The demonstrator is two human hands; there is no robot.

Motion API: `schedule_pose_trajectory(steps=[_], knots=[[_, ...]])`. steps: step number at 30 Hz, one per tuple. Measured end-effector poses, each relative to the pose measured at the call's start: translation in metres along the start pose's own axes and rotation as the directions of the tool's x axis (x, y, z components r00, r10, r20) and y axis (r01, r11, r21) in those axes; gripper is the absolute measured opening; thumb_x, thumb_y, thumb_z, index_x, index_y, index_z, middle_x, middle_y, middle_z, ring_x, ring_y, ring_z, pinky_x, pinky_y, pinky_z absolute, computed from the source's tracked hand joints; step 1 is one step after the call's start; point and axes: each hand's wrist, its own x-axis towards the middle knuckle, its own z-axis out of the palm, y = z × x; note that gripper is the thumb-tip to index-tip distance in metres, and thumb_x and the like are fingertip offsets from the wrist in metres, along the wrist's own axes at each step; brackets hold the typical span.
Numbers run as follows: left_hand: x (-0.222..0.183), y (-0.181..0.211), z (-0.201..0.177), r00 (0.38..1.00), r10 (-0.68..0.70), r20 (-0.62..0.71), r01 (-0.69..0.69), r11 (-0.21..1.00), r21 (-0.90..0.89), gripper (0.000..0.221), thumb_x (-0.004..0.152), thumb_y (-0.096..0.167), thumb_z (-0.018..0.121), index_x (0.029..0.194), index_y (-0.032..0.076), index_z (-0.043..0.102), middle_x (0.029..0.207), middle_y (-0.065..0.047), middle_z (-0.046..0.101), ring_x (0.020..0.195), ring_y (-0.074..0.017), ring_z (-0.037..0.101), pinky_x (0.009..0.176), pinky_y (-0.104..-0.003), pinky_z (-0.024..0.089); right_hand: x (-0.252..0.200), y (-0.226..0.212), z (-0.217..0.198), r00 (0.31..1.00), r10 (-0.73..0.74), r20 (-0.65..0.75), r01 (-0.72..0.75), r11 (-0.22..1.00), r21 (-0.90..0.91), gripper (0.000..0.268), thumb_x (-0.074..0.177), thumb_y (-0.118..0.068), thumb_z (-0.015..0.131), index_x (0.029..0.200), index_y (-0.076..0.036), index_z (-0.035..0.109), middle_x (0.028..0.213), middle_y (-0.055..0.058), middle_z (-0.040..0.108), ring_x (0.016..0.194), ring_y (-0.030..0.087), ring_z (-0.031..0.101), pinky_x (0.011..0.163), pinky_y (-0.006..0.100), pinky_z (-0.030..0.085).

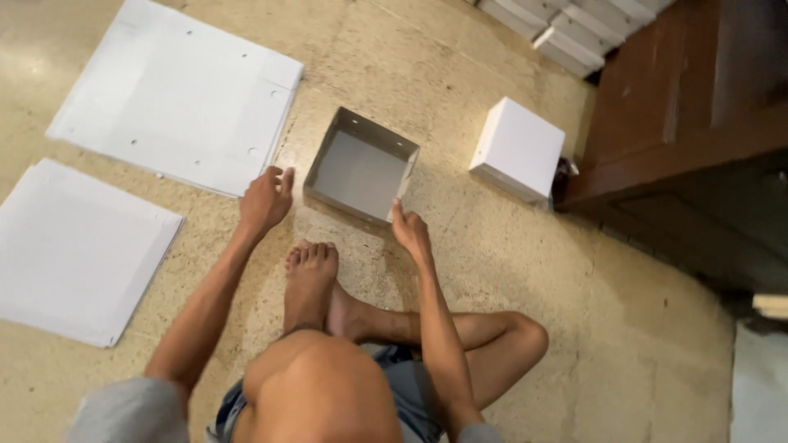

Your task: Assembling cardboard boxes by folding flat sheets and tucking in flaps while sitting on the floor.

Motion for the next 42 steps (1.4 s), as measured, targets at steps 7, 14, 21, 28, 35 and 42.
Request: schedule_pose_trajectory(steps=[7,14,21,28,35,42], knots=[[-0.090,-0.119,-0.028,0.752,0.417,-0.511,-0.424,0.899,0.110,0.020,0.104,0.012,0.055,0.117,0.000,0.063,0.103,-0.019,0.065,0.090,-0.0367,0.069,0.077,-0.045,0.055,-0.043,0.023,0.001,0.999,0.041,0.002,-0.041,0.996,-0.075,0.075,0.107,-0.053,0.029,0.117,0.015,0.058,0.104,0.031,0.062,0.107,0.038,0.064,0.088,0.052,0.049],[-0.175,-0.258,-0.016,0.646,0.639,-0.418,-0.419,0.754,0.506,0.030,0.091,0.016,0.059,0.119,0.005,0.060,0.115,-0.017,0.057,0.107,-0.0366,0.062,0.092,-0.048,0.050,-0.050,-0.023,0.037,0.982,-0.136,0.130,0.166,0.953,-0.254,0.062,0.101,-0.055,0.045,0.096,0.004,0.064,0.094,0.027,0.066,0.098,0.041,0.066,0.084,0.051,0.050],[-0.203,-0.284,-0.015,0.645,0.675,-0.359,-0.496,0.727,0.475,0.031,0.088,0.018,0.058,0.117,0.006,0.060,0.120,-0.015,0.058,0.116,-0.0336,0.059,0.101,-0.047,0.044,-0.072,-0.143,0.121,0.875,-0.333,0.351,0.419,0.884,-0.208,0.040,0.100,-0.038,0.055,0.104,0.001,0.067,0.097,0.025,0.070,0.098,0.039,0.069,0.083,0.051,0.053],[-0.213,-0.293,-0.015,0.609,0.747,-0.267,-0.628,0.660,0.413,0.032,0.085,0.020,0.057,0.115,0.007,0.060,0.123,-0.013,0.059,0.125,-0.0306,0.056,0.110,-0.047,0.039,-0.032,-0.190,0.254,0.756,-0.509,0.412,0.592,0.800,-0.099,0.046,0.090,-0.039,0.071,0.119,-0.004,0.062,0.101,0.018,0.068,0.101,0.033,0.069,0.088,0.047,0.055],[-0.214,-0.294,-0.017,0.603,0.749,-0.275,-0.626,0.658,0.419,0.032,0.086,0.021,0.056,0.115,0.007,0.061,0.121,-0.013,0.060,0.122,-0.0293,0.057,0.109,-0.047,0.041,-0.013,-0.207,0.335,0.743,-0.597,0.303,0.668,0.695,-0.267,0.088,0.080,-0.062,0.073,0.130,0.005,0.046,0.116,0.024,0.050,0.114,0.043,0.055,0.095,0.056,0.050],[-0.212,-0.298,-0.015,0.599,0.749,-0.282,-0.618,0.657,0.432,0.032,0.087,0.022,0.055,0.114,0.007,0.061,0.123,-0.012,0.059,0.123,-0.0283,0.056,0.109,-0.047,0.040,-0.012,-0.205,0.360,0.722,-0.637,0.269,0.684,0.601,-0.413,0.074,0.083,-0.056,0.074,0.119,0.002,0.047,0.110,0.018,0.045,0.112,0.042,0.050,0.089,0.055,0.053]])
